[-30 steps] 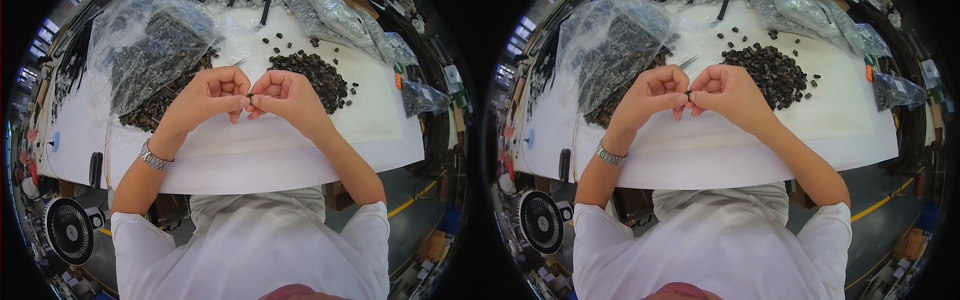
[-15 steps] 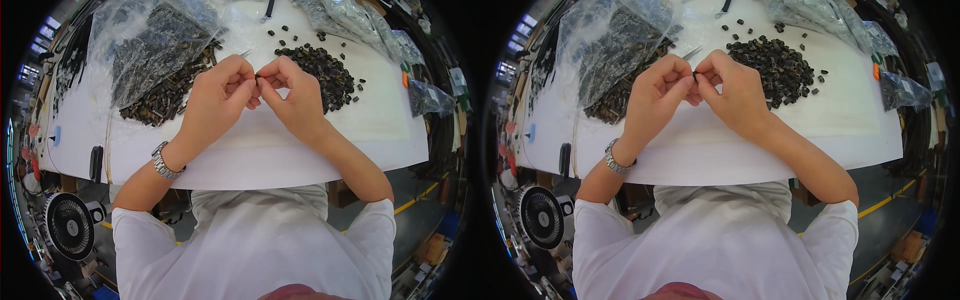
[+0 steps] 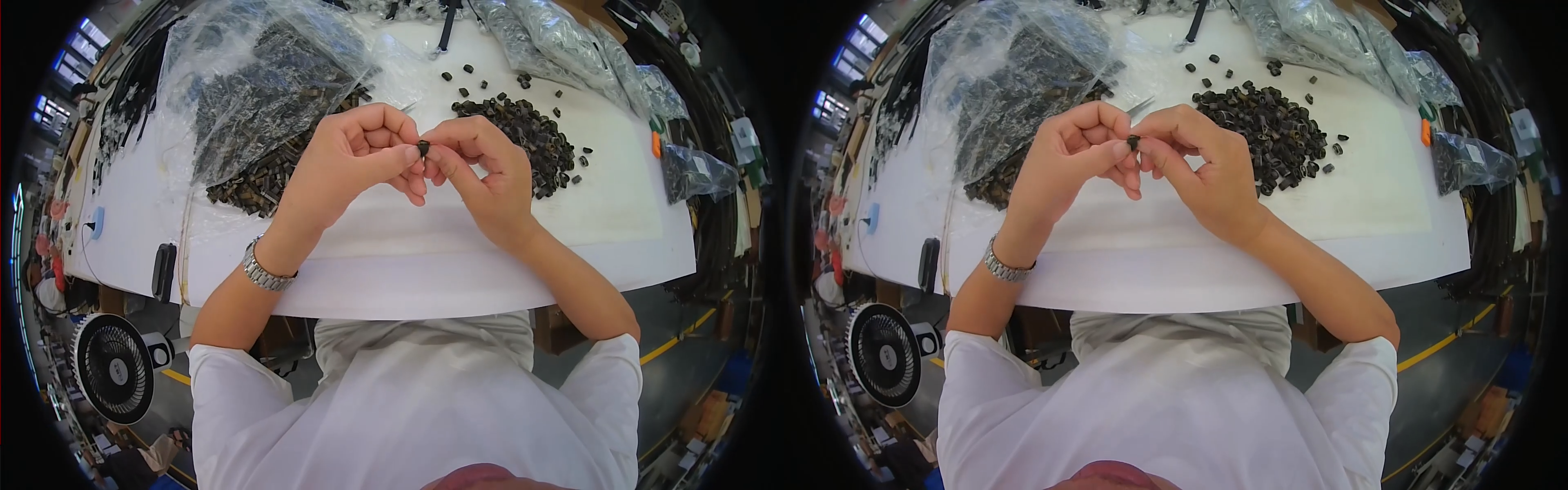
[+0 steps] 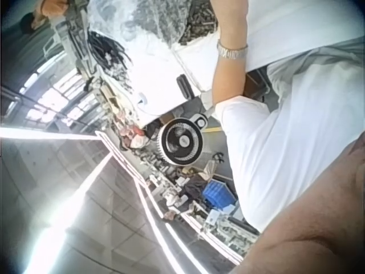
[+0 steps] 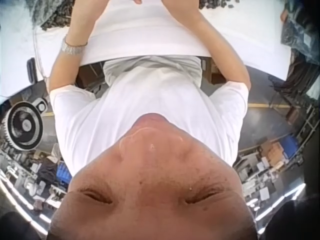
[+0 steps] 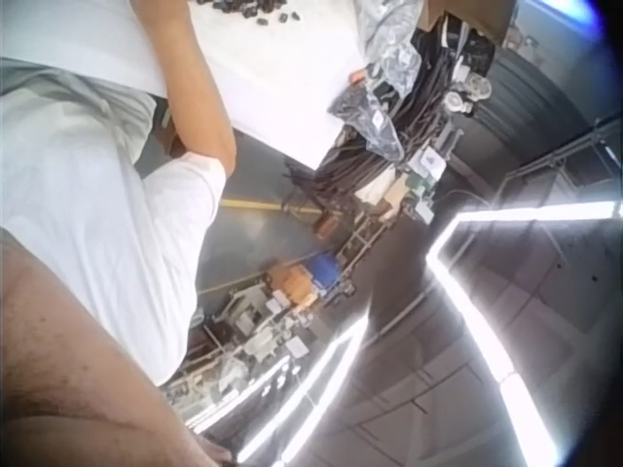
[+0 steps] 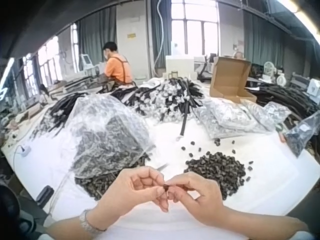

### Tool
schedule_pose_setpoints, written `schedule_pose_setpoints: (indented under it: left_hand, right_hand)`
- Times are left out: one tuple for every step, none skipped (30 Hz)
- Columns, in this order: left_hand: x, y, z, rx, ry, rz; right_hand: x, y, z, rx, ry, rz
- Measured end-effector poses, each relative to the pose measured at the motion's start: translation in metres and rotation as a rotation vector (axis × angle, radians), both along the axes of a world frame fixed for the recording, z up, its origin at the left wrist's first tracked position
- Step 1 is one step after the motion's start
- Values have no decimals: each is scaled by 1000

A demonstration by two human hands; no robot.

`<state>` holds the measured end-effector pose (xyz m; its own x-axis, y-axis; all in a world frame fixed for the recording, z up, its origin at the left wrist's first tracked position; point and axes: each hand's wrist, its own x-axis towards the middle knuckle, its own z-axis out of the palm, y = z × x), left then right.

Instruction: Assembling plastic buckle components by inserting small metal spring pins.

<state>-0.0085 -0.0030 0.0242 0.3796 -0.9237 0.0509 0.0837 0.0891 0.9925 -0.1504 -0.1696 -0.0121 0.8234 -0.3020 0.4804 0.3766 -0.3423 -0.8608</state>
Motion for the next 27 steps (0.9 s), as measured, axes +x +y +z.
schedule_pose_setpoints:
  left_hand:
    - [-1, 0, 0, 0, -1, 2]
    - [-2, 0, -2, -17, -67, 61]
    - [-3, 1, -2, -34, -133, 120]
    - [-6, 1, -2, -33, -133, 121]
    - [-10, 1, -1, -9, -230, 186]
    - [-14, 1, -1, 16, -328, 250]
    - [-17, 1, -2, 17, -327, 250]
    - [-19, 0, -4, 13, -472, 286]
    - [-20, 0, -5, 9, -617, 320]
    - [-20, 0, -6, 11, -615, 318]
    - [-21, 0, -5, 47, -677, 319]
    - [-21, 0, -5, 82, -739, 321]
    - [-21, 1, -6, 87, -737, 322]
    - [-20, 2, -6, 91, -699, 309]
    - [-19, 3, -6, 94, -662, 297]
    - [-19, 3, -3, 94, -660, 292]
    - [-18, 3, 2, 117, -526, 232]
    - [-16, 4, 5, 139, -393, 171]
    - [-10, 5, 5, 138, -393, 171]
    - [-3, 5, 5, 137, -285, 118]
    - [1, 5, 4, 137, -177, 65]
    - [1, 5, 3, 138, -177, 67]
    - [1, 4, 1, 101, -245, 76]
    - [0, 4, 1, 64, -312, 85]
    - [-2, 2, 1, 65, -312, 83]
    - [-4, 1, 2, 44, -289, 97]
    - [-6, 1, 2, 22, -265, 112]
  right_hand:
    - [0, 2, 1, 0, -1, 2]
    - [1, 5, 3, 51, 16, -7]
    - [2, 8, 4, 102, 33, -17]
    - [2, 9, 3, 102, 34, -16]
    - [2, 10, 3, 25, 11, -45]
    - [3, 11, 3, -51, -11, -75]
    - [3, 11, 3, -50, -10, -75]
    - [3, 11, 3, -117, -9, -95]
    - [2, 11, 4, -183, -7, -116]
    - [2, 11, 3, -181, -5, -117]
    - [2, 12, 2, -239, 6, -137]
    - [2, 11, 1, -296, 17, -157]
    - [3, 11, 3, -292, 19, -154]
    - [2, 10, 6, -253, 42, -104]
    - [2, 9, 8, -214, 64, -54]
    - [1, 4, 9, -213, 67, -59]
    - [0, -2, 10, -37, 153, 43]
    - [-1, -5, 10, 139, 237, 143]
    - [-1, -5, 11, 138, 236, 142]
    - [0, -5, 12, 181, 259, 178]
    - [1, -4, 13, 224, 282, 214]
    - [0, -3, 14, 224, 282, 216]
    - [-2, 0, 16, 144, 271, 157]
    - [-2, 1, 17, 64, 261, 98]
    - [-3, 1, 17, 66, 261, 96]
    - [-4, 1, 18, 46, 253, 84]
    - [-4, 1, 18, 27, 245, 71]
